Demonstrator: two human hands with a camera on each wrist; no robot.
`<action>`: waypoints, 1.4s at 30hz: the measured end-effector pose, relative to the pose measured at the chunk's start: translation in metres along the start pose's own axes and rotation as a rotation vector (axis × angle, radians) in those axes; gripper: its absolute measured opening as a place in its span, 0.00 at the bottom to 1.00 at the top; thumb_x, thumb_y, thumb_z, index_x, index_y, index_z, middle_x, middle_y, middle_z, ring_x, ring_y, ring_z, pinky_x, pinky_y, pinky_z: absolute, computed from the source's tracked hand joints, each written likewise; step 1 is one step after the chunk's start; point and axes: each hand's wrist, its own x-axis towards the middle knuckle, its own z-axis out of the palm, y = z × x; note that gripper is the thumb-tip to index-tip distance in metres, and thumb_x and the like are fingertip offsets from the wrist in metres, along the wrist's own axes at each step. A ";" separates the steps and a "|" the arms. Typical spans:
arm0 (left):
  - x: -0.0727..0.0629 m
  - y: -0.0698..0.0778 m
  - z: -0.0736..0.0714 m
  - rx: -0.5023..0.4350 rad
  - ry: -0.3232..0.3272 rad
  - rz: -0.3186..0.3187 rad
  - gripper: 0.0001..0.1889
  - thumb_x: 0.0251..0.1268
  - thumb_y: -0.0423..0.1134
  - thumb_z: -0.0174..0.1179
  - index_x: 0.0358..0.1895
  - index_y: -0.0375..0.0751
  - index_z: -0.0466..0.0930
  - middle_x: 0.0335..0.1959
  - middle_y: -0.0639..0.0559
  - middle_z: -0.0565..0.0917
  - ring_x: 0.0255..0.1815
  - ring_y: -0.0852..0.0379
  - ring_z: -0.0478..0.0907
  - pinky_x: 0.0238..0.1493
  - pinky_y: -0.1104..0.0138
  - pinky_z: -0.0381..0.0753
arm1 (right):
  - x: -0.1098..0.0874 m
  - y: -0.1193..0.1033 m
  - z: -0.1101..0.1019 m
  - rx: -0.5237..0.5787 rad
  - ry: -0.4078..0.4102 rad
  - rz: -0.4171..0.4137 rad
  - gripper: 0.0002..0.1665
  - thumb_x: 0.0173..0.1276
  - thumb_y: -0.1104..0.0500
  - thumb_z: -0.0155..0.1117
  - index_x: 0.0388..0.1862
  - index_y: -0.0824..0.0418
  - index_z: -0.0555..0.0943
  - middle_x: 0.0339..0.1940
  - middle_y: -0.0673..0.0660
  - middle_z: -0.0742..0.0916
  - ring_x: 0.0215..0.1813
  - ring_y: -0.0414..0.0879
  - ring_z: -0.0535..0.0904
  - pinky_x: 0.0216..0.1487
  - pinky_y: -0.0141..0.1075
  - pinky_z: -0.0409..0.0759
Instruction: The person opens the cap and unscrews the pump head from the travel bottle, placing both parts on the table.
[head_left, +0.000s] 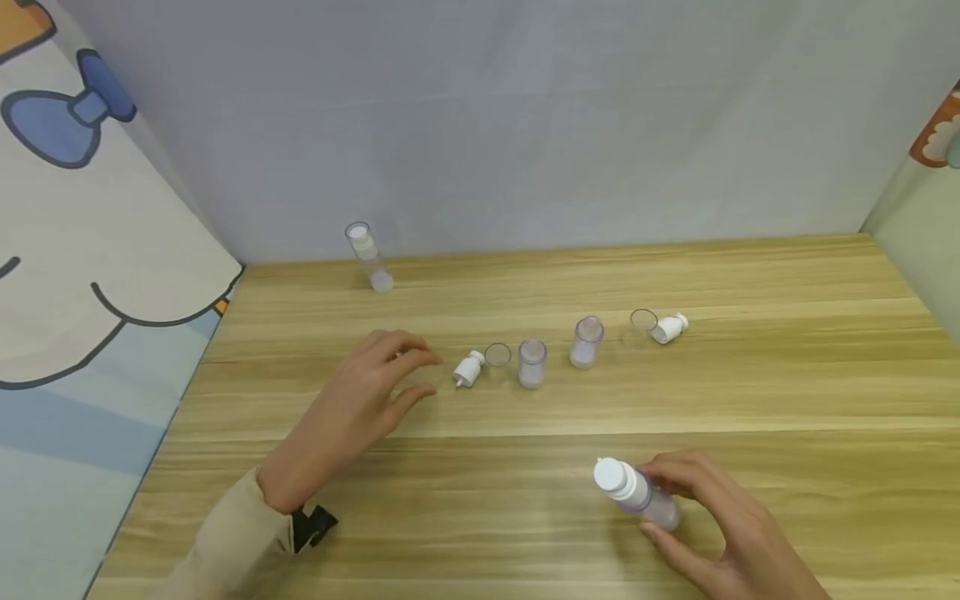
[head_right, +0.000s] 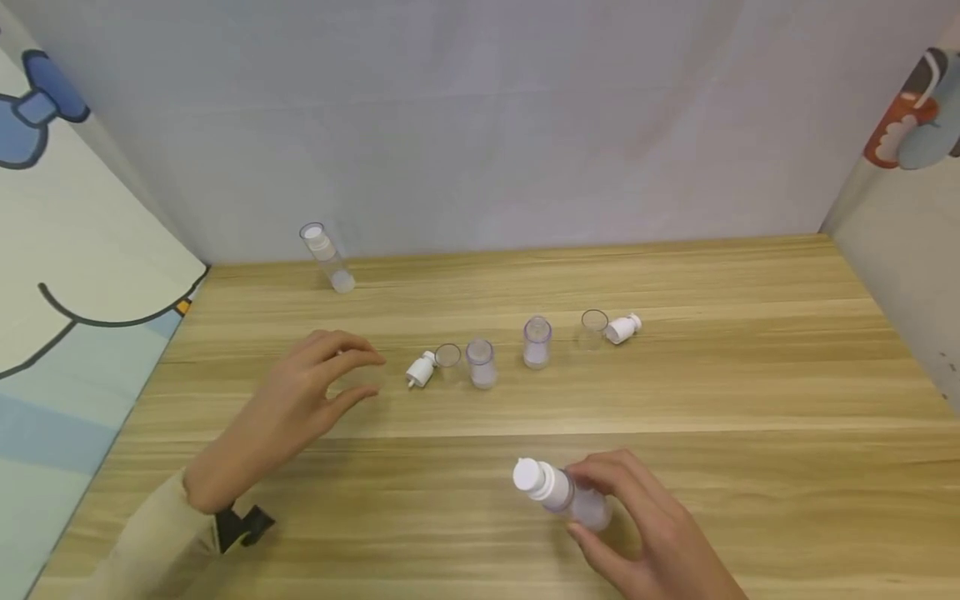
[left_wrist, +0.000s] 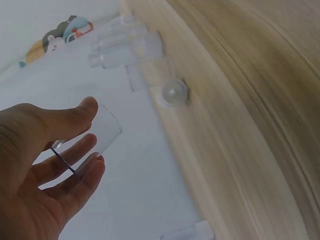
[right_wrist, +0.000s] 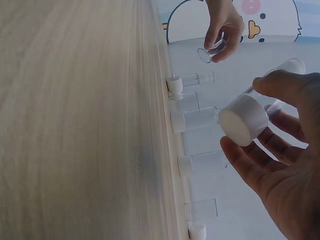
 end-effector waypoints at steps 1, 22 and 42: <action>0.001 -0.002 0.002 0.005 -0.008 0.001 0.16 0.64 0.36 0.74 0.55 0.41 0.86 0.54 0.49 0.84 0.56 0.50 0.80 0.54 0.57 0.85 | 0.000 0.000 0.000 0.004 -0.001 -0.001 0.29 0.78 0.43 0.61 0.57 0.69 0.82 0.54 0.52 0.85 0.58 0.32 0.80 0.62 0.19 0.78; 0.013 -0.023 0.032 0.078 -0.182 -0.059 0.14 0.65 0.34 0.73 0.53 0.38 0.86 0.52 0.45 0.84 0.53 0.47 0.79 0.53 0.56 0.86 | -0.005 0.002 0.006 -0.007 -0.006 -0.027 0.28 0.78 0.43 0.61 0.58 0.67 0.82 0.52 0.53 0.85 0.56 0.33 0.81 0.63 0.19 0.77; 0.019 -0.024 0.049 0.156 -0.203 -0.042 0.16 0.61 0.37 0.76 0.51 0.39 0.86 0.50 0.45 0.85 0.52 0.46 0.80 0.54 0.56 0.86 | -0.006 0.003 0.007 -0.018 -0.026 -0.035 0.27 0.78 0.44 0.62 0.58 0.65 0.82 0.53 0.52 0.86 0.56 0.33 0.82 0.64 0.19 0.77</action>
